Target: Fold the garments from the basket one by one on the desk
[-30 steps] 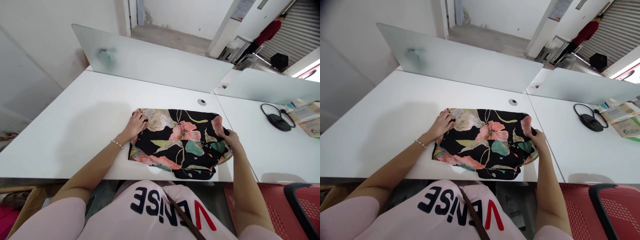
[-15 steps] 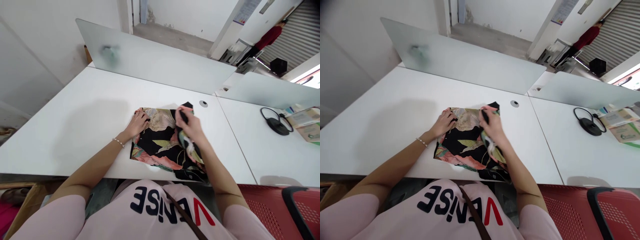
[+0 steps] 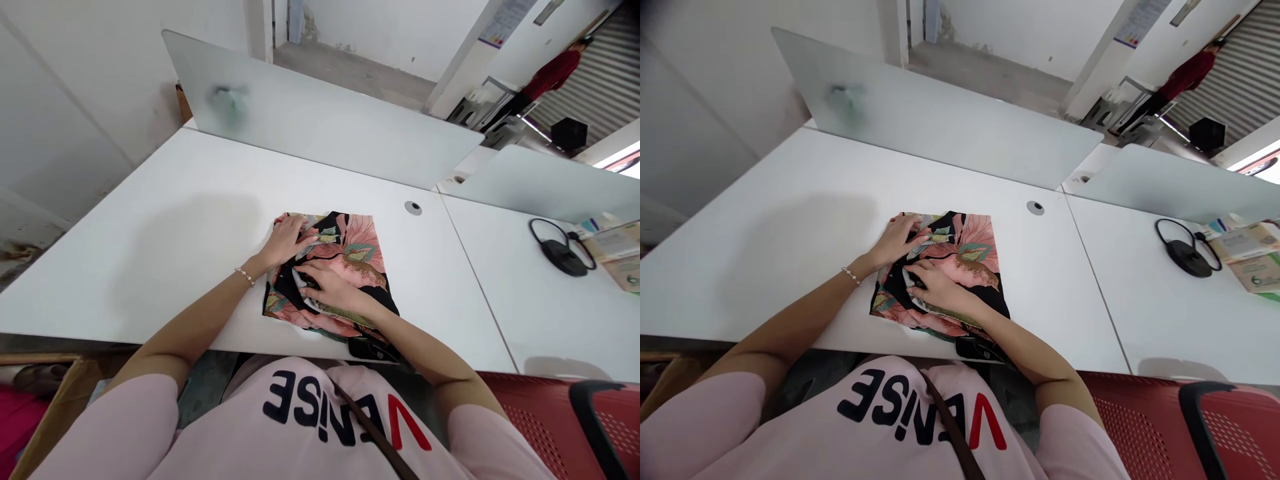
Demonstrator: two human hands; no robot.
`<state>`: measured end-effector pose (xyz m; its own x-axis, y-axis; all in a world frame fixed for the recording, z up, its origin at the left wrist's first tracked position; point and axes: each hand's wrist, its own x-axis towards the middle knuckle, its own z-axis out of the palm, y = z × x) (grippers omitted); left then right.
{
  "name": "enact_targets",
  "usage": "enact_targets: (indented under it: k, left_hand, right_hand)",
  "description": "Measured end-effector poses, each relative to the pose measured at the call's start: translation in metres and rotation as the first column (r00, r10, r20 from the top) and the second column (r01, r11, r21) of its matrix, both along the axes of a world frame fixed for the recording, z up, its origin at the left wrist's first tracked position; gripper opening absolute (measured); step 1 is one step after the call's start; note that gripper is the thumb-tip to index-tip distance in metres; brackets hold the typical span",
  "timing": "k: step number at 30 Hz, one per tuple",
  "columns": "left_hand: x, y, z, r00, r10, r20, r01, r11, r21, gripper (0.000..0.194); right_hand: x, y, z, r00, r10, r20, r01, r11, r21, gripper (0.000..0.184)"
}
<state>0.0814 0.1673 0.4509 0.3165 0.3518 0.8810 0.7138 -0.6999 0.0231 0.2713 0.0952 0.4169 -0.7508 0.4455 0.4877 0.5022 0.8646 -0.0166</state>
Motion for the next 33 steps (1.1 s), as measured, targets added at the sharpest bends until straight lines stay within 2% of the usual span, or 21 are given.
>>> enact_targets:
  k: [3,6,8,10,12,15,17,20,23,26,28,30,33]
  left_hand:
    - [0.015,0.001,0.004,0.991,0.063,-0.115,-0.056,0.997,0.057,0.054]
    - [0.028,0.007,0.007,0.981,0.082,-0.178,-0.069,0.994,0.082,0.044]
    - [0.033,0.013,0.012,0.985,0.033,-0.168,-0.021,0.997,0.075,0.037]
    - [0.033,0.018,0.019,0.995,-0.033,-0.091,0.036,0.999,0.03,0.036]
    - [0.028,0.022,0.026,0.997,-0.063,0.048,0.064,0.997,-0.035,0.032]
    - [0.012,0.026,0.031,0.965,-0.004,0.264,0.036,0.992,-0.119,0.019]
    - [-0.002,0.028,0.03,0.947,0.061,0.317,-0.011,0.987,-0.158,0.016]
    - [-0.02,0.028,0.024,0.957,0.145,0.252,-0.1,0.978,-0.18,0.026]
    - [-0.029,0.024,0.02,0.957,0.223,0.183,-0.207,0.973,-0.106,0.032]
    - [-0.029,0.02,0.024,0.929,0.322,0.181,-0.318,0.947,-0.054,0.034]
    - [-0.026,0.021,0.029,0.916,0.363,0.169,-0.35,0.931,-0.101,0.041]
    - [-0.02,0.023,0.033,0.927,0.354,0.128,-0.333,0.929,-0.16,0.046]
    - [-0.006,0.027,0.036,0.959,0.272,0.08,-0.249,0.944,-0.217,0.048]
  right_hand:
    - [-0.001,0.001,-0.011,1.0,0.01,-0.021,-0.01,1.0,0.013,0.052]
    - [-0.005,-0.006,-0.022,1.0,0.013,-0.01,-0.013,1.0,0.025,0.056]
    - [-0.005,-0.016,-0.027,0.999,-0.007,0.032,0.006,1.0,0.023,0.058]
    - [-0.001,-0.031,-0.028,0.998,-0.004,0.059,0.003,1.0,0.017,0.058]
    - [0.009,-0.049,-0.025,0.999,0.043,0.034,-0.043,0.999,0.022,0.054]
    - [0.035,-0.072,-0.018,0.992,0.085,-0.088,-0.08,0.995,0.065,0.048]
    - [0.059,-0.079,-0.015,0.977,0.051,-0.206,-0.034,0.996,0.088,0.044]
    - [0.102,-0.075,-0.022,0.884,-0.038,-0.466,0.063,0.997,0.039,0.038]
    - [0.141,-0.057,-0.045,0.679,-0.18,-0.712,0.178,0.981,-0.078,0.039]
    - [0.164,-0.041,-0.076,0.495,-0.318,-0.808,0.267,0.941,-0.207,0.048]
    - [0.165,-0.035,-0.093,0.457,-0.368,-0.81,0.257,0.926,-0.276,0.054]
    - [0.156,-0.032,-0.103,0.472,-0.372,-0.8,0.259,0.925,-0.277,0.059]
    - [0.134,-0.032,-0.104,0.515,-0.336,-0.789,0.301,0.932,-0.2,0.064]
